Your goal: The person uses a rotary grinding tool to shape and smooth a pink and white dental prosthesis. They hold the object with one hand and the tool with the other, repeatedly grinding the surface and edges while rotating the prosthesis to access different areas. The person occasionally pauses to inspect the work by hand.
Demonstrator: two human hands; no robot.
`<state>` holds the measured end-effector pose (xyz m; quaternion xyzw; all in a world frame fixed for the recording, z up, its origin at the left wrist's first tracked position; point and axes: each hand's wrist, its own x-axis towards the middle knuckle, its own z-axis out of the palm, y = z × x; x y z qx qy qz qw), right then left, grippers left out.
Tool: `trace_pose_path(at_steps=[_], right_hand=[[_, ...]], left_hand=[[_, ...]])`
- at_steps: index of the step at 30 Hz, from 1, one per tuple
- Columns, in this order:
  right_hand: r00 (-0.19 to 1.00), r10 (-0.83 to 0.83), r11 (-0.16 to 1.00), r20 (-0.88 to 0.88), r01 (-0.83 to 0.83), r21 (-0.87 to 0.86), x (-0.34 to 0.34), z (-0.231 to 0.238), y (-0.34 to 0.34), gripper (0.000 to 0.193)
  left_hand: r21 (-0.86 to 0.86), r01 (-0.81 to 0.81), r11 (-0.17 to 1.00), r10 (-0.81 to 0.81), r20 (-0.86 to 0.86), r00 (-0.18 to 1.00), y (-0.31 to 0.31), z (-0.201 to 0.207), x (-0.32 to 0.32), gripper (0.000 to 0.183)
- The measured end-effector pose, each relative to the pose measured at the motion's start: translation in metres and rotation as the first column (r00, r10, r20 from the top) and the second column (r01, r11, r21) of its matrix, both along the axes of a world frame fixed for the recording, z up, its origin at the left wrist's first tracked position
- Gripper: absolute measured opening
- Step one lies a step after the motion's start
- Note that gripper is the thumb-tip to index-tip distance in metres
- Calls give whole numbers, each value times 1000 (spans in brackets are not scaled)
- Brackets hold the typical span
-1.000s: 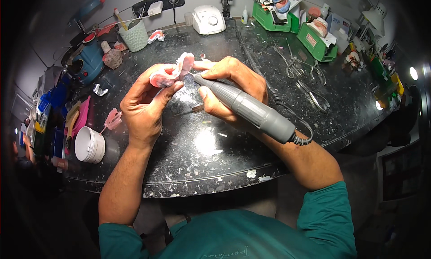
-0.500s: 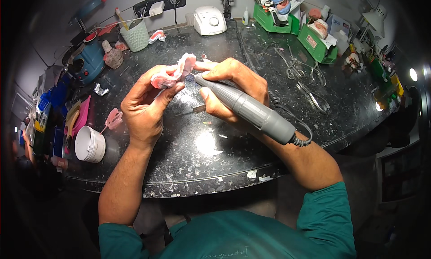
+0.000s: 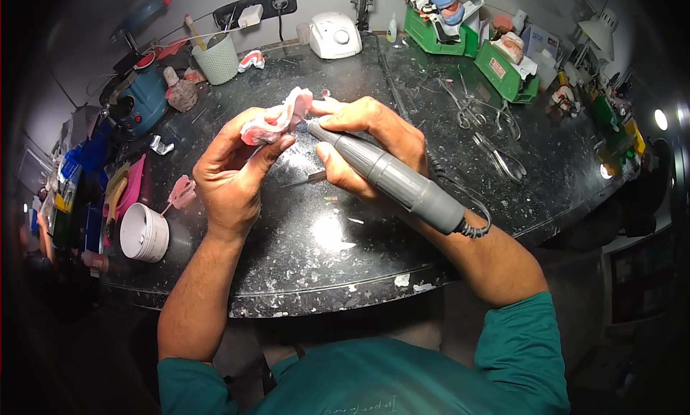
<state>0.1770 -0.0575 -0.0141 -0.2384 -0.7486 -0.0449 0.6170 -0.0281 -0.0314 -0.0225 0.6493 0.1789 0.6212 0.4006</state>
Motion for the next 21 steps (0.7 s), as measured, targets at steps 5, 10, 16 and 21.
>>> trace_pose_path(at_steps=[5,10,16,21], right_hand=[[1000,9,1000,-7,-9,-1,0,3,-2,34],[1000,14,999,-2,-14,-51,1,3,-5,28],[995,77,996,-58,-78,-33,3,-1,-1,34],[998,62,998,-33,-63,-13,2,0,-1,34]], left_hand=[[-5,6,1000,-6,7,1000,-1,0,0,42],[-7,-3,1000,3,11,1000,-1,0,1,41],[21,-2,1000,2,-17,1000,-1,0,-1,39],[12,2,1000,-2,0,1000,-1,0,0,39]])
